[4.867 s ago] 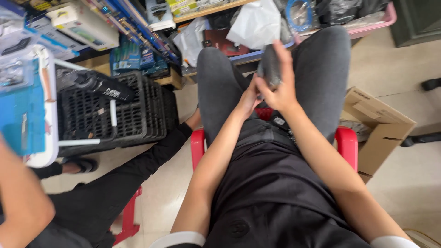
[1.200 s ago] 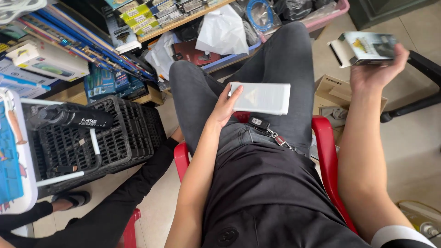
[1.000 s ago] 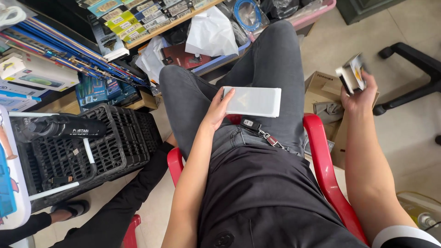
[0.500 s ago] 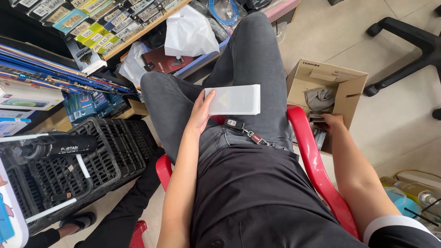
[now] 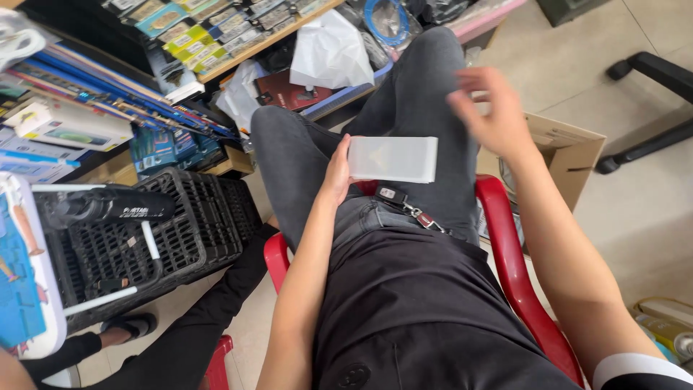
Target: The person is removing screen protectors from their retail boxes and placing them into white protective sleeves while sitting in a repair shop.
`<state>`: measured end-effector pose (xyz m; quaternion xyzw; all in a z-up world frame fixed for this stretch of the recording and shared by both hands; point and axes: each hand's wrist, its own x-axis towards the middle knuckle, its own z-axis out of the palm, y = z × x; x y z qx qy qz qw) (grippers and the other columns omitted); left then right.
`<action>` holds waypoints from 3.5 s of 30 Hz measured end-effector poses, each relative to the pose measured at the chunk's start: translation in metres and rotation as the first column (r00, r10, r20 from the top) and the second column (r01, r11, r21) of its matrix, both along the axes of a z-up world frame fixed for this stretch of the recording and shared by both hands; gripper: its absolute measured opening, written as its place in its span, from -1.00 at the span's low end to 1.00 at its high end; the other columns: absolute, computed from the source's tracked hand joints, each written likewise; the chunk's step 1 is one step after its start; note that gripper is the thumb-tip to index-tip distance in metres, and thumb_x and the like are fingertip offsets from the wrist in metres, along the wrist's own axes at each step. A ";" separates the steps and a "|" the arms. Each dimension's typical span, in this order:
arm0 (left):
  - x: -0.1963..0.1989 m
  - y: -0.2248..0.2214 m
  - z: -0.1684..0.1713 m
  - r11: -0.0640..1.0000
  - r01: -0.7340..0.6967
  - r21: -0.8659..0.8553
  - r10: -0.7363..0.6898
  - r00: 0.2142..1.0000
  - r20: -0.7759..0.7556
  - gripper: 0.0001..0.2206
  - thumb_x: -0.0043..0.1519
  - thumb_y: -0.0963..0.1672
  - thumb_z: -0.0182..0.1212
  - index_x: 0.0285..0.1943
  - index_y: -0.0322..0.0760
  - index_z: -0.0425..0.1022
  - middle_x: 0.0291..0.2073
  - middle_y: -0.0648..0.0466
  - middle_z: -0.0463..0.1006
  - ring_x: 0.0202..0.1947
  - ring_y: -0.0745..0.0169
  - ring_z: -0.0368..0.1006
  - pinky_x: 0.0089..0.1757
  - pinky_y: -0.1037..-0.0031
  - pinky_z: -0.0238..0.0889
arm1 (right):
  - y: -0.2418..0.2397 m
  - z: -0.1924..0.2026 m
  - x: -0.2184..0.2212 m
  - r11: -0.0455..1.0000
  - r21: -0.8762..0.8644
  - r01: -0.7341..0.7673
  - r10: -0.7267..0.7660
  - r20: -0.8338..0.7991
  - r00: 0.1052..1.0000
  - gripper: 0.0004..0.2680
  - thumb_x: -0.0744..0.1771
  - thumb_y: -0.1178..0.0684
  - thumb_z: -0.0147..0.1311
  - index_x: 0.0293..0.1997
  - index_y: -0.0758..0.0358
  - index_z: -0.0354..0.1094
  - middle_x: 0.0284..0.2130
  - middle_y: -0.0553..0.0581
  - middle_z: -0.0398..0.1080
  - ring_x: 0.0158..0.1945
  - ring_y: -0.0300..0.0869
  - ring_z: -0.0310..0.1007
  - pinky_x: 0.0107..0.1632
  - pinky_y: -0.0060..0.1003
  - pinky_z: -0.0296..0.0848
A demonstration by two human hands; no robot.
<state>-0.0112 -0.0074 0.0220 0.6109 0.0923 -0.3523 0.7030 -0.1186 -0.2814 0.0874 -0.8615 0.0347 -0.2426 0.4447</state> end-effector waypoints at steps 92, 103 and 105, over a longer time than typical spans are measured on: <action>-0.006 0.011 0.025 0.981 -0.196 0.006 0.168 0.857 0.486 -0.45 0.43 0.05 0.04 0.50 -0.29 0.10 0.36 -0.22 0.24 0.43 -0.09 0.09 0.32 0.04 -0.02 | 0.107 -0.052 0.084 0.771 0.637 -0.013 0.157 -0.170 0.973 -0.87 0.38 0.13 0.20 0.03 0.20 0.48 -0.35 0.09 0.52 -0.27 -0.30 0.51 -0.14 -0.43 0.57; 0.000 0.014 0.013 0.966 -0.204 -0.159 0.259 0.741 0.620 -0.49 0.46 -0.14 -0.05 0.61 -0.13 -0.02 0.53 -0.22 -0.06 0.55 -0.20 -0.28 0.42 0.01 -0.42 | 0.099 -0.055 0.087 0.622 0.776 0.099 0.019 -0.141 0.990 -0.80 0.44 0.11 0.03 0.22 0.19 0.36 -0.29 0.00 0.44 -0.16 -0.34 0.48 -0.04 -0.42 0.57; 0.017 0.015 -0.025 0.982 -0.129 -0.135 0.183 0.808 0.560 -0.74 0.48 -0.10 -0.12 0.17 -0.05 0.53 0.11 0.03 0.48 0.28 0.20 0.24 0.30 0.22 -0.06 | 0.100 -0.058 0.088 0.663 0.743 0.089 0.017 -0.134 0.991 -0.81 0.44 0.12 0.03 0.21 0.21 0.37 -0.28 0.05 0.45 -0.15 -0.32 0.48 -0.04 -0.41 0.57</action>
